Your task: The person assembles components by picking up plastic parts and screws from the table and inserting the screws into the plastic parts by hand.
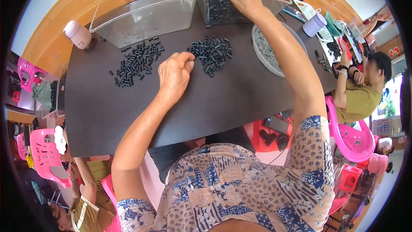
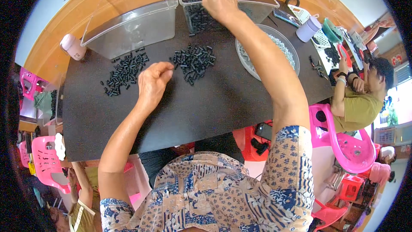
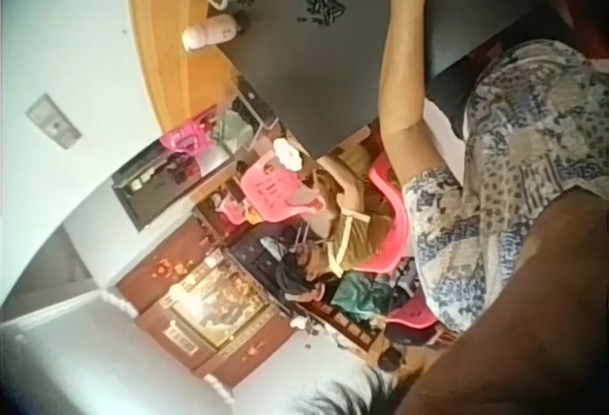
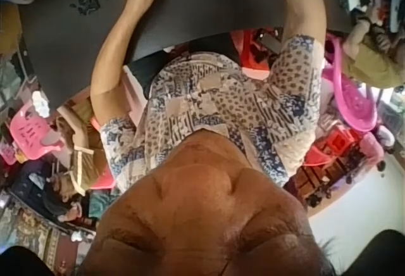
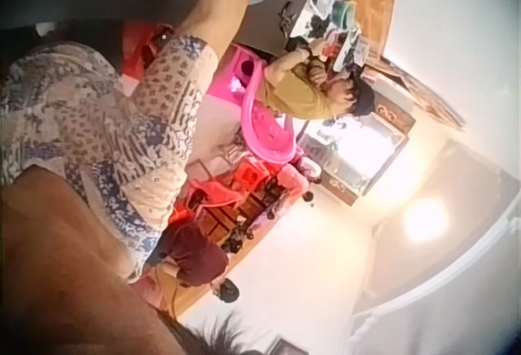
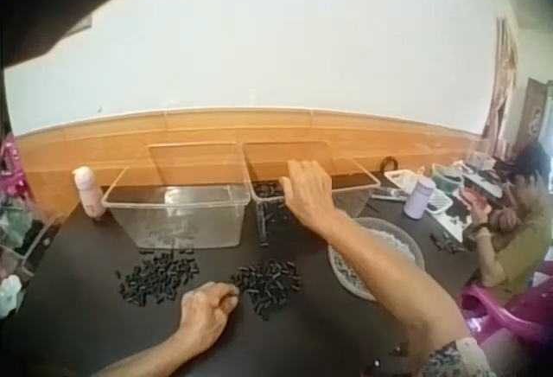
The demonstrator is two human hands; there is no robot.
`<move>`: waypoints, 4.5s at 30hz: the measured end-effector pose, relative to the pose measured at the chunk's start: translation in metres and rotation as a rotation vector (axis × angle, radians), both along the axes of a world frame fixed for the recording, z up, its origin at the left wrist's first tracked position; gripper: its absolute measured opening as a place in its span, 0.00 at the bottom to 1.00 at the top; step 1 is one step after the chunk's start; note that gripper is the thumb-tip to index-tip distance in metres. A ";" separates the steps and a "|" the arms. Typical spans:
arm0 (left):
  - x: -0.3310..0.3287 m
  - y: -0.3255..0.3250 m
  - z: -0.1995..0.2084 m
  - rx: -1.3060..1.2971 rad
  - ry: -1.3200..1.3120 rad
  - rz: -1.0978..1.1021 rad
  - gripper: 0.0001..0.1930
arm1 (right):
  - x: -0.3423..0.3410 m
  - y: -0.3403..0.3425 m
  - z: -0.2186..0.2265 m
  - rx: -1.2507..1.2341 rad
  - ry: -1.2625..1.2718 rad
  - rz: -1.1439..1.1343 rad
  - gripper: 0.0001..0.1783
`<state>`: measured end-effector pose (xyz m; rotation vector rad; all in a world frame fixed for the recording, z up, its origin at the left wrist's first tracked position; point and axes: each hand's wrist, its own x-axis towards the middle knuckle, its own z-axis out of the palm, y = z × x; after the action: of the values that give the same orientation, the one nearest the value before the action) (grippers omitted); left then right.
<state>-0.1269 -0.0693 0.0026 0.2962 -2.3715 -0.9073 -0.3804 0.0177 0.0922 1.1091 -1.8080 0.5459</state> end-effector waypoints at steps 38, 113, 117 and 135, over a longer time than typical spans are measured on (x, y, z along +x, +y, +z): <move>0.042 0.029 -0.011 -0.388 0.023 -0.132 0.03 | 0.112 0.187 -0.079 -0.066 -0.448 -0.039 0.04; 0.086 0.068 -0.001 0.991 0.087 -0.091 0.07 | 0.216 0.096 -0.045 0.230 -1.255 0.569 0.09; 0.090 0.067 -0.005 0.903 0.069 -0.082 0.07 | 0.216 0.093 -0.053 0.280 -0.894 0.620 0.09; 0.093 0.061 -0.004 1.415 0.076 -0.131 0.08 | 0.227 0.091 -0.067 0.171 -0.607 0.672 0.09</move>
<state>-0.0343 -0.0078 -0.0010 0.5896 -1.2838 -2.4478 -0.1534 0.1085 0.0251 1.8299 -1.9773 1.2464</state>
